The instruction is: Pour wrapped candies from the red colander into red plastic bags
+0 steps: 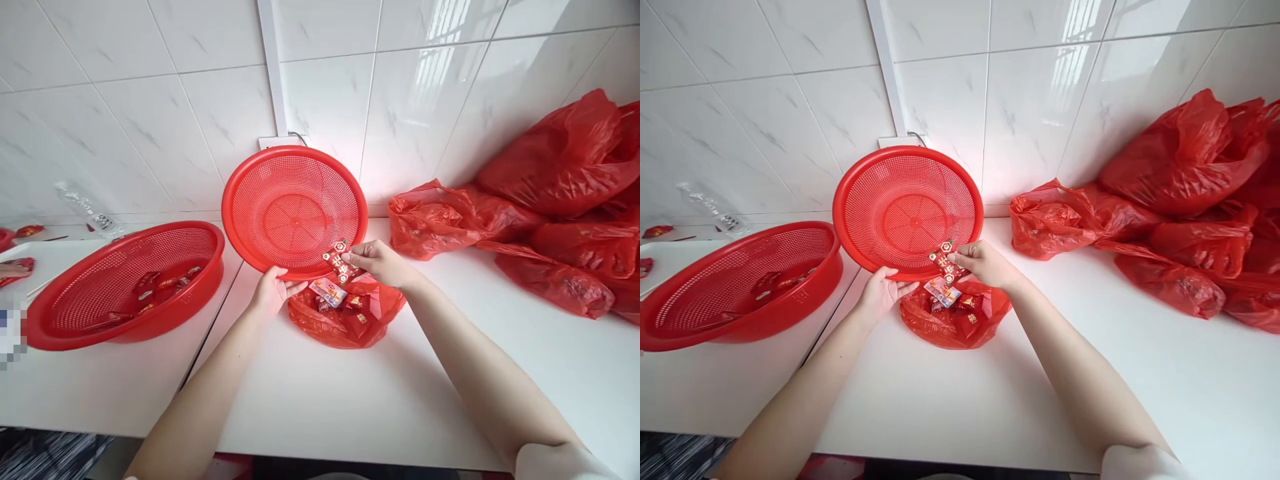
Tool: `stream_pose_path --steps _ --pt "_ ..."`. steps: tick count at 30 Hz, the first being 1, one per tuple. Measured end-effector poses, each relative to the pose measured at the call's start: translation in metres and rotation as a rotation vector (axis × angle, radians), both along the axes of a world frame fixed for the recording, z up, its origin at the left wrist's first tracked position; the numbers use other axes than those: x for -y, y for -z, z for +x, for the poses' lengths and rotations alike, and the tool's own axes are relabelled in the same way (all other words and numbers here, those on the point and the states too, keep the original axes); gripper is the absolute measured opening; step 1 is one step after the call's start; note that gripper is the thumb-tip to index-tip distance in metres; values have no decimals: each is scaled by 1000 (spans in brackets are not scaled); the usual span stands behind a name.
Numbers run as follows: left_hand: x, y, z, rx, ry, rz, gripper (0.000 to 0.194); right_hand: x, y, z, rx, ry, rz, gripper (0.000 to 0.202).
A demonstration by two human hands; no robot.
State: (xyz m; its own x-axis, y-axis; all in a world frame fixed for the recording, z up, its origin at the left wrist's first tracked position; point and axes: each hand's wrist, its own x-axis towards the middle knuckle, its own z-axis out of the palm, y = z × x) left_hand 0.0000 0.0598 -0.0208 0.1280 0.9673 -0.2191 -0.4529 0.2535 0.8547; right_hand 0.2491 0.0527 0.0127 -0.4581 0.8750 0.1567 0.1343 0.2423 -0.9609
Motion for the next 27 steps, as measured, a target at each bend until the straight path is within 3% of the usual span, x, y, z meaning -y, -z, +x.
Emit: stream_pose_path --steps 4,9,12,14,17,20,24,25,27 --pt "-5 -1 -5 12 -47 18 16 0 -1 5 67 -23 -51 38" --pt "-6 -4 -9 17 -54 62 8 -1 2 3 319 63 93 35" --pt "-5 -6 -11 15 -76 83 4 -2 5 3 415 274 268 28" --pt "-5 -7 -13 15 -78 89 4 -3 8 4 417 391 385 41" --pt "-3 -9 -13 -5 -35 86 6 -7 14 5 422 389 469 62" --pt "0 -12 -14 -63 93 144 14 -11 18 4 379 443 535 41" --pt "8 -26 -21 -318 261 369 42 -10 8 6 244 665 627 27" --pt "11 -31 -25 -464 231 467 48 -9 4 9 215 721 630 27" --pt "15 -43 -35 -862 32 668 51 -7 -5 17 159 808 624 28"
